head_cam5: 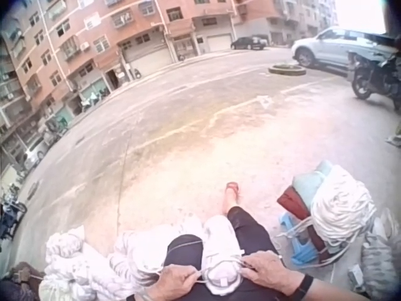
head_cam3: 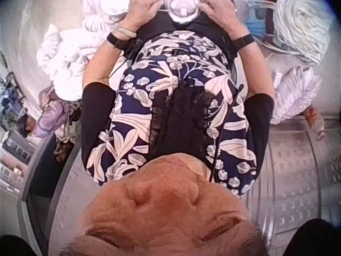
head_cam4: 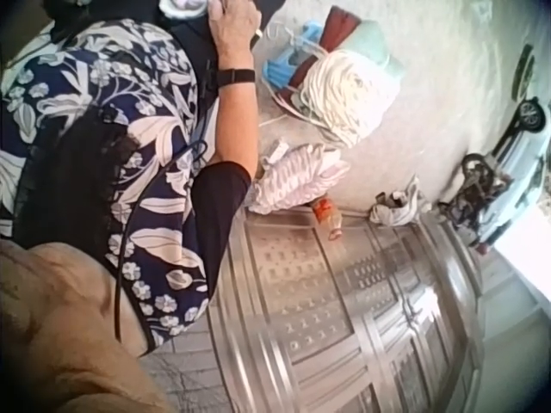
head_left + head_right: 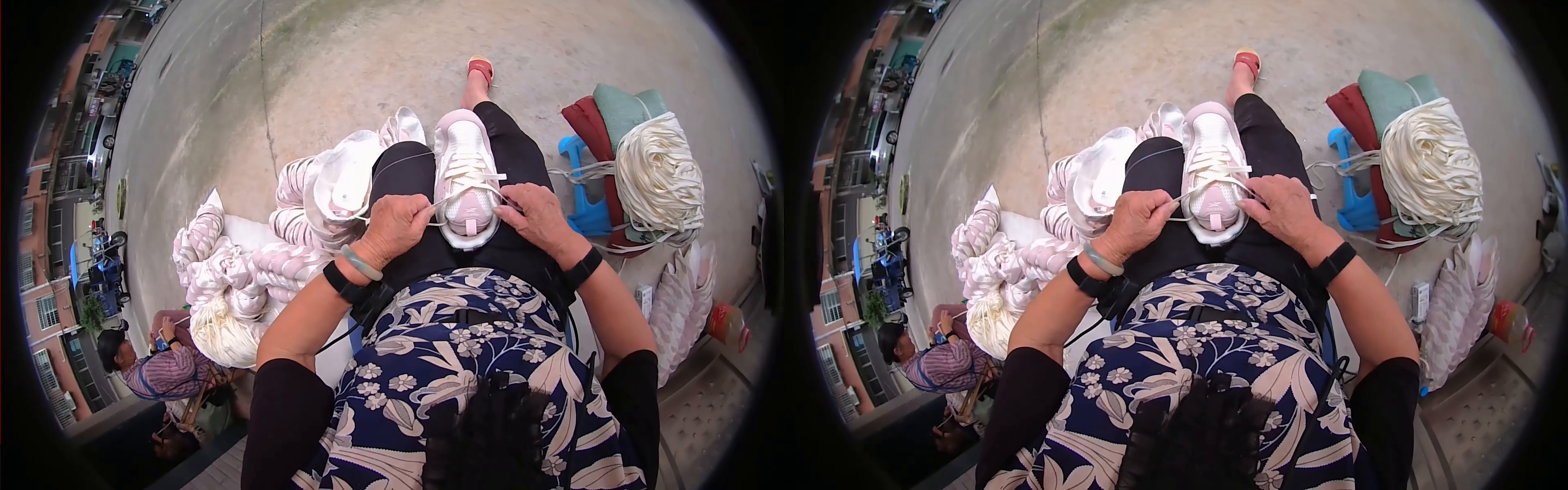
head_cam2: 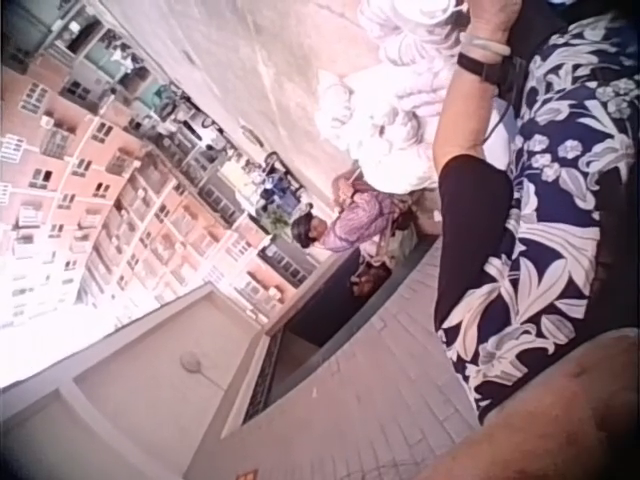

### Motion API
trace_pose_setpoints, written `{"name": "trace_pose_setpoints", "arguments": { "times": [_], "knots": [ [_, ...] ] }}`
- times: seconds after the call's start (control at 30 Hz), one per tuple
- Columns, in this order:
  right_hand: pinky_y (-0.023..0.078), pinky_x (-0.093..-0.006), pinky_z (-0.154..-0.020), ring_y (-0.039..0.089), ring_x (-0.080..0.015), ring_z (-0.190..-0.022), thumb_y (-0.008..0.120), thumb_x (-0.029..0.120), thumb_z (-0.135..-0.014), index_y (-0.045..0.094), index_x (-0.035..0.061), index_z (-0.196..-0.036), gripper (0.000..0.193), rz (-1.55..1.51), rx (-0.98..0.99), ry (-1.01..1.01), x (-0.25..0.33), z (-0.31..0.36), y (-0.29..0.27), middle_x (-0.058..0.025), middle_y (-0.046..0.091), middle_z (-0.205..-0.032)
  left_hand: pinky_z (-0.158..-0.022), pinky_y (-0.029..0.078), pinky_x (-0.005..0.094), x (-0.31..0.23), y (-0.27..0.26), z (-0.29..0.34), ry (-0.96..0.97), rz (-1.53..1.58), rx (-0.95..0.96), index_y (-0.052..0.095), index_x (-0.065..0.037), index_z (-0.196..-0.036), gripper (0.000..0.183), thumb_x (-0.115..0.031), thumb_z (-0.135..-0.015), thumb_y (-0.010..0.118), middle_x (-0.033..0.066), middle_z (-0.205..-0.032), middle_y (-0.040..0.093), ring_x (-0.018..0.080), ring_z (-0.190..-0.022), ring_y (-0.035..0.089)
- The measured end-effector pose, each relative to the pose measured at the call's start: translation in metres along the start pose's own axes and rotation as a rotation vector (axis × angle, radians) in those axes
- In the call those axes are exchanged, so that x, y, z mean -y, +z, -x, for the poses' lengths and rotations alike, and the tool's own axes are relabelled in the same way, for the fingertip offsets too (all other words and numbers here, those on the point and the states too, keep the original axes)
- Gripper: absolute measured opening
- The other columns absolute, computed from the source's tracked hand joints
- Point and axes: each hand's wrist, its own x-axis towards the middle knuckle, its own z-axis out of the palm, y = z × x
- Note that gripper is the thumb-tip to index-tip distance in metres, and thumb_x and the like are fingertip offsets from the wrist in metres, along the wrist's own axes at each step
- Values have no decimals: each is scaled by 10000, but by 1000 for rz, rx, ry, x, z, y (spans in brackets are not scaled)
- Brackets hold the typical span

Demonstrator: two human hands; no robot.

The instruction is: Lacing white and pink athletic shoes by hand while sitting outdoors.

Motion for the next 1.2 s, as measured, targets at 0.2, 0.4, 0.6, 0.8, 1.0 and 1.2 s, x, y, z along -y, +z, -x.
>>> {"name": "trace_pose_setpoints", "arguments": {
  "times": [0.2,0.4,0.6,0.8,1.0,1.2],
  "knots": [
    [410,-395,-570,571,-302,-602,609,345,-768,613,77,-849,280,-107,122,144,0,-5,0,-90,572,-603,-484,416,346,0,0,0,-34,22,3,576,-25,-679,152,-124,-792,597,148,-581,541,300,-531,561],
    [407,-384,-515,570,-277,-551,616,402,-765,610,83,-842,328,-64,87,126,-1,-5,2,-70,565,-572,-498,435,385,-3,3,-3,-6,17,-30,566,-46,-621,205,-166,-785,594,141,-559,546,326,-540,563],
    [416,-376,-515,569,-268,-542,623,422,-754,607,85,-844,350,-74,119,181,-2,-5,3,-59,567,-574,-514,432,381,-4,4,-2,0,-5,-12,565,-54,-626,193,-166,-780,593,121,-568,560,314,-544,562],
    [427,-371,-517,575,-265,-548,627,429,-746,609,82,-848,362,-86,125,206,-2,-6,3,-64,570,-581,-531,415,393,0,7,0,35,-40,-24,541,-59,-611,215,-180,-785,581,114,-558,552,313,-543,551],
    [435,-367,-519,583,-263,-558,639,453,-722,608,80,-850,395,-109,124,243,-4,-6,6,-67,575,-591,-535,400,393,2,8,1,53,-57,-22,531,-60,-609,212,-171,-783,579,113,-550,541,309,-539,544],
    [434,-366,-517,584,-262,-562,642,453,-703,603,76,-840,403,-123,119,247,-6,-6,7,-67,577,-593,-551,383,373,4,-2,9,125,-183,-2,551,-58,-650,161,-128,-791,586,107,-578,532,297,-554,522]
  ]
}}
